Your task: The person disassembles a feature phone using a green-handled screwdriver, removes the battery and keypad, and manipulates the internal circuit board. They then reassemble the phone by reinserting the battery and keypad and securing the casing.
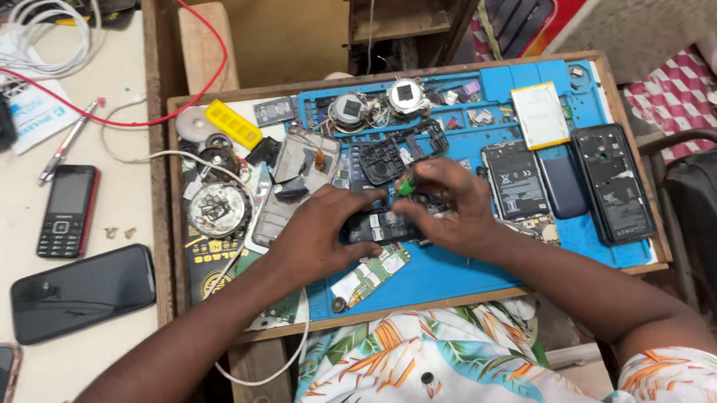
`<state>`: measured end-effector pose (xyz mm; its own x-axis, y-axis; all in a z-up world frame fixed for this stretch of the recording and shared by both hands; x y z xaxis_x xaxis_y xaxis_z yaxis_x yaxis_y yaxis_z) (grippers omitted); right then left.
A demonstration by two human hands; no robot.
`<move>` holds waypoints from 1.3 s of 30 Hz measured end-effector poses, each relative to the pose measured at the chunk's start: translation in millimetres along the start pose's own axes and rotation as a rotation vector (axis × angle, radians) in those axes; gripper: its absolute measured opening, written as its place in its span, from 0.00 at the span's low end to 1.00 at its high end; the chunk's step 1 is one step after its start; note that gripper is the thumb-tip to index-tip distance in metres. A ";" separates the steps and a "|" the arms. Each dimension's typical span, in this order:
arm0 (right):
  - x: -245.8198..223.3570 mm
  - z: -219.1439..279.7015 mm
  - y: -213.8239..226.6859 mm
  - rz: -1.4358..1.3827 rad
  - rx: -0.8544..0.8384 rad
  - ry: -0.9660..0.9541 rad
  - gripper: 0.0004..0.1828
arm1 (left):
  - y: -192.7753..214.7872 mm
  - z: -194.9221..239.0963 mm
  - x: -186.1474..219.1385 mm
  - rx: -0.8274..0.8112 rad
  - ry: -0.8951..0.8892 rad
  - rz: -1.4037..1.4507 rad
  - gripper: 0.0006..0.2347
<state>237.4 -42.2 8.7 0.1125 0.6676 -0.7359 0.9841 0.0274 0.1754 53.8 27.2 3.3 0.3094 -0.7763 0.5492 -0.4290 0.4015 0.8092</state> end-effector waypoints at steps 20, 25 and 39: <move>15.0 10.5 1.1 -0.104 0.024 -0.146 0.38 | 5.0 0.2 -5.6 0.060 -0.049 -0.008 0.32; 13.7 5.7 7.8 -0.014 0.020 -0.177 0.42 | 4.1 -0.2 -4.9 -0.002 0.002 -0.033 0.33; 5.1 16.3 9.6 -0.222 0.024 -0.128 0.42 | 3.6 1.2 0.8 0.000 0.017 -0.049 0.31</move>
<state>249.7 -50.7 -4.0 -0.0914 0.5475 -0.8318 0.9895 0.1440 -0.0140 51.5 27.5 6.4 0.3447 -0.7867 0.5122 -0.4124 0.3632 0.8354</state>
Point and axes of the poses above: each hand's wrist, its own z-axis away from the middle knuckle, its own y-axis out of the back of the hand, x = y × z, the point moved 6 cm from there along -z, towards the middle knuckle, and after that the axes turned 14 degrees about -z, right-handed, at the moved point
